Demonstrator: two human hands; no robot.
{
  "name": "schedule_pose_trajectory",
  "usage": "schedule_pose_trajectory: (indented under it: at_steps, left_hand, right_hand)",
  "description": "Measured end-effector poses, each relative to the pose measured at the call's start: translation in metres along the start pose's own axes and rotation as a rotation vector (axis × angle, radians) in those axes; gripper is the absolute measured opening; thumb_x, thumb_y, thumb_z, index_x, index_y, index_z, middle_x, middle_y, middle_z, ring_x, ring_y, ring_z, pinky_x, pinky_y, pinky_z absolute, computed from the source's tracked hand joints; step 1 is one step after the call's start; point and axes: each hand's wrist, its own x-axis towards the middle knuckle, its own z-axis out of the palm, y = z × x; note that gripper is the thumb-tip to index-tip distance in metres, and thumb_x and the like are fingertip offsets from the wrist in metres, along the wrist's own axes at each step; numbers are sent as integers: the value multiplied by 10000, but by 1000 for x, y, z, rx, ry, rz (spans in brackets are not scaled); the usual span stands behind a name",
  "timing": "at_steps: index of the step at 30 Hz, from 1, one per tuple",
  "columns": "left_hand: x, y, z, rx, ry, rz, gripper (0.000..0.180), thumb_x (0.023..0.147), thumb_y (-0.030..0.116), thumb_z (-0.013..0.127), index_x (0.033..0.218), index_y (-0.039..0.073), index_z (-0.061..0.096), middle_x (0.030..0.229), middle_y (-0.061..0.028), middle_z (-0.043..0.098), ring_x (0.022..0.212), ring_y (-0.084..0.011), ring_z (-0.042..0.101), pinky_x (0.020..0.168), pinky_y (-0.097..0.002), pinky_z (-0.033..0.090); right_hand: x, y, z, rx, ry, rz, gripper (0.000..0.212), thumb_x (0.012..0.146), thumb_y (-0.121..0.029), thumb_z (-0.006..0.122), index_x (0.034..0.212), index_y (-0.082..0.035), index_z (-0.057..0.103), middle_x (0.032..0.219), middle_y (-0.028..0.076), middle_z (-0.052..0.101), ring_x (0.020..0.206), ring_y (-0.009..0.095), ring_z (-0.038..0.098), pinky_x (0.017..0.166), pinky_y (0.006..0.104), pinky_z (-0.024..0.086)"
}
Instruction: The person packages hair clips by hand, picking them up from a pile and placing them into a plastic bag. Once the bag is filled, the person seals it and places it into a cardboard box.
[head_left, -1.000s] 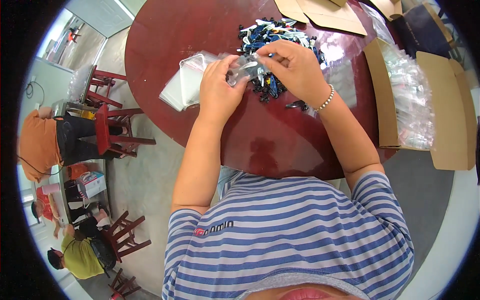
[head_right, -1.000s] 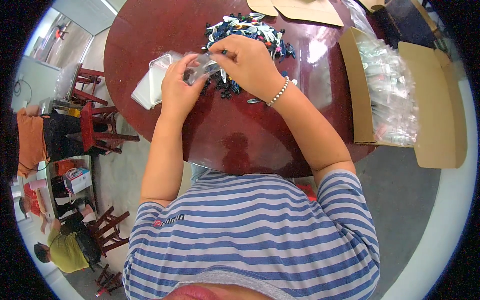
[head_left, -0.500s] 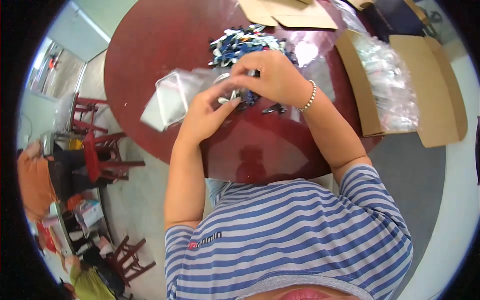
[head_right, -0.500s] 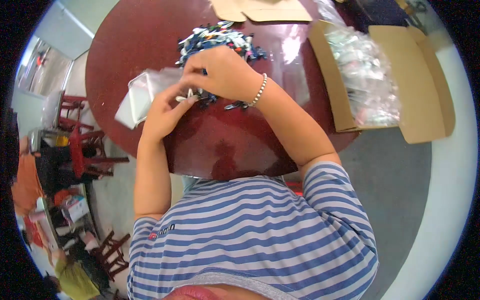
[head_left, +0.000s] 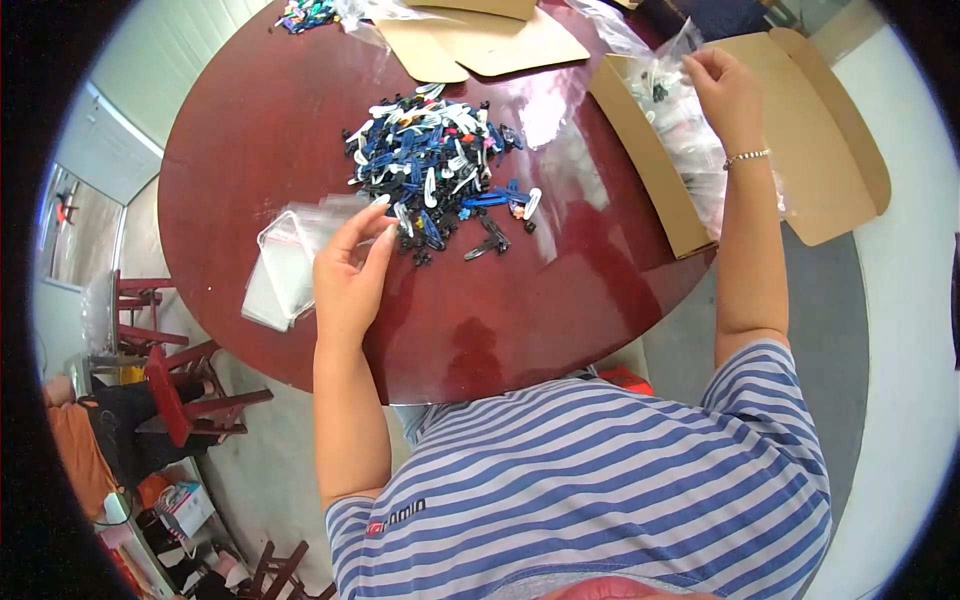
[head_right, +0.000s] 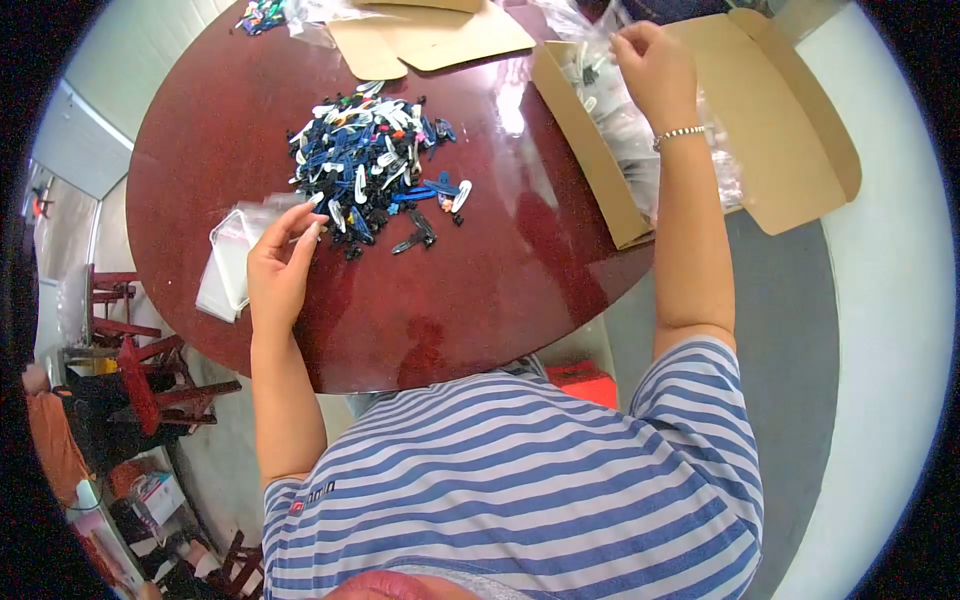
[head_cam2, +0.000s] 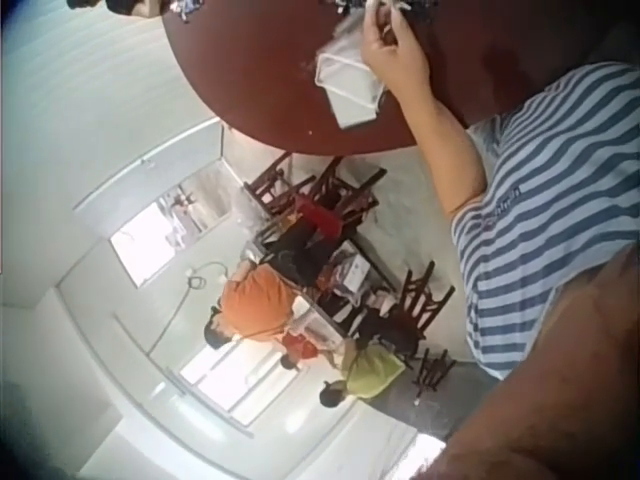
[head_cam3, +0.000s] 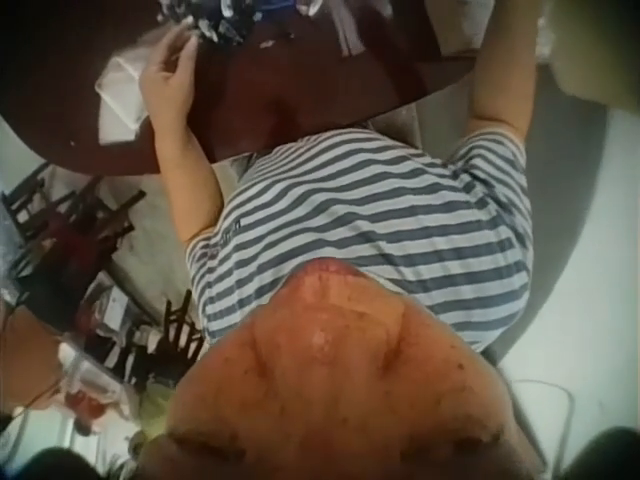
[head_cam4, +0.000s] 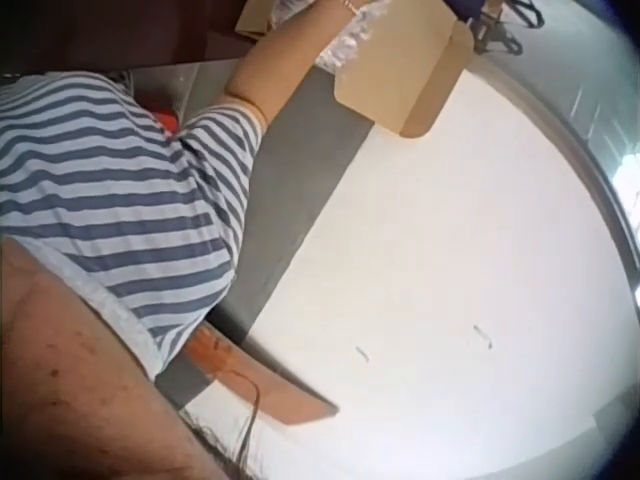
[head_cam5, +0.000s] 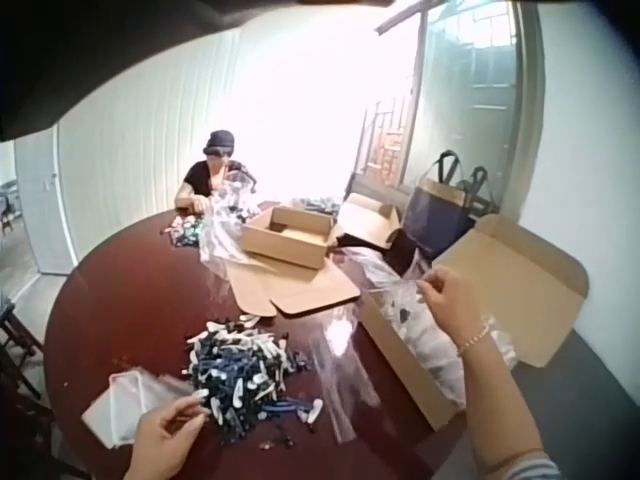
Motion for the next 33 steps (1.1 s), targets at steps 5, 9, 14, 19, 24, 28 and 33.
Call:
schedule_pose_trajectory:
  at_steps: [5,9,14,19,24,28,33]
  left_hand:
    - [1,-4,1,8,-16,9,274,907,52,638,1176,5,637,1012,-65,689,918,-106,624,810,-255,503]
    - [1,-3,-2,15,23,-15,254,910,46,628,1158,-5,641,1025,-80,690,910,-115,633,825,-255,500]
    - [8,-6,-11,-96,249,21,208,934,57,601,1124,-15,644,1017,-92,692,923,-124,641,844,-246,492]
    - [12,-6,-33,-423,683,65,173,955,102,581,1093,5,623,995,-81,673,931,-126,632,835,-244,487]
    - [14,-14,-43,-464,713,9,176,963,113,568,1107,20,610,1004,-69,660,924,-118,617,821,-240,477]
    - [14,-11,-35,-431,672,7,187,959,91,565,1110,-14,600,984,-76,655,898,-126,613,830,-250,494]
    - [13,-9,-34,-390,631,-35,188,951,90,578,1101,-19,607,974,-76,655,887,-118,605,830,-251,492]
  right_hand:
    - [-26,52,4,-247,-119,149,346,832,-330,670,996,-26,695,925,164,717,877,285,694,788,387,530]
    - [-40,50,7,-318,-60,134,380,836,-340,665,1062,-35,680,1001,176,703,937,321,673,836,413,518]
    - [-47,-11,15,-285,206,-348,294,861,-231,674,1086,-43,666,1073,143,686,953,309,663,843,374,509]
    - [-85,-114,76,290,-160,-490,226,833,-169,685,1015,-36,660,1046,122,686,965,301,641,867,358,497]
    - [-135,-194,155,245,-474,-1058,275,814,-94,609,1085,-63,644,1231,96,569,1214,274,503,1044,456,377]
    - [-146,-221,202,196,-330,-1095,239,850,-134,545,1042,-63,667,1182,68,580,1177,240,512,1105,525,299]
    - [-142,-219,220,147,-359,-1144,81,781,-111,578,770,-85,654,890,34,598,986,217,571,1092,504,329]
